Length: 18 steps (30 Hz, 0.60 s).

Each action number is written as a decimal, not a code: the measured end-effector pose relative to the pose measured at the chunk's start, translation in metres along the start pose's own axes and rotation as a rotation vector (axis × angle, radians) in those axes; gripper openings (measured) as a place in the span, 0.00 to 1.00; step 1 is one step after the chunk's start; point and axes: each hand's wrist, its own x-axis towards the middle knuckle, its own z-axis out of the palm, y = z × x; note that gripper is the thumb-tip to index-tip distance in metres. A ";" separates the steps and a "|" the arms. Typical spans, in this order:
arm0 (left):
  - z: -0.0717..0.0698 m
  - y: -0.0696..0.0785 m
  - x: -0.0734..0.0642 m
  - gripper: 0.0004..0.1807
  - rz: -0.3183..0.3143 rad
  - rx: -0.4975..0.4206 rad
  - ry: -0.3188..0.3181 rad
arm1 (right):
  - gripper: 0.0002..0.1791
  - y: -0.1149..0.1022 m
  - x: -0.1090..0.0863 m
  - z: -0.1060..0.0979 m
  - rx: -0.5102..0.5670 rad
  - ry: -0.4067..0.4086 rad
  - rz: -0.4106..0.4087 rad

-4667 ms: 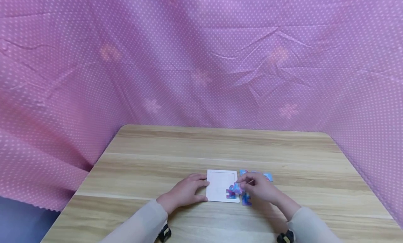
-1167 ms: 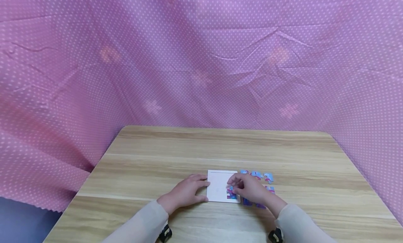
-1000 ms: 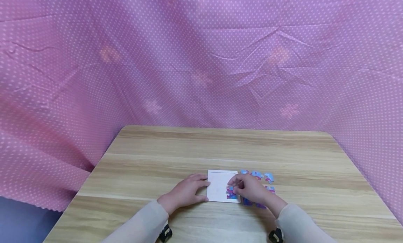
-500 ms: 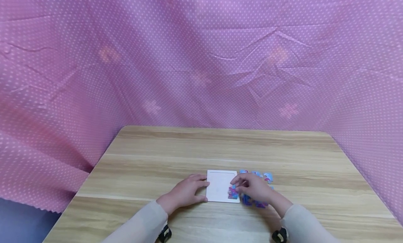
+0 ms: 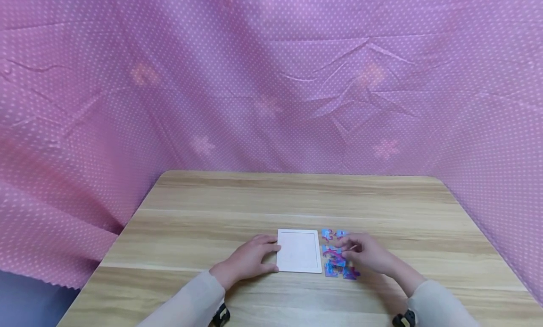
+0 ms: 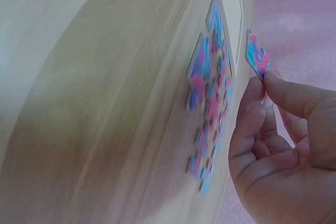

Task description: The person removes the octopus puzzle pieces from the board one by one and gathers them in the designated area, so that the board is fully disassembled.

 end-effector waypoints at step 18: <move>-0.001 -0.001 0.001 0.29 0.013 -0.007 0.004 | 0.11 0.023 -0.039 -0.030 0.039 -0.106 0.031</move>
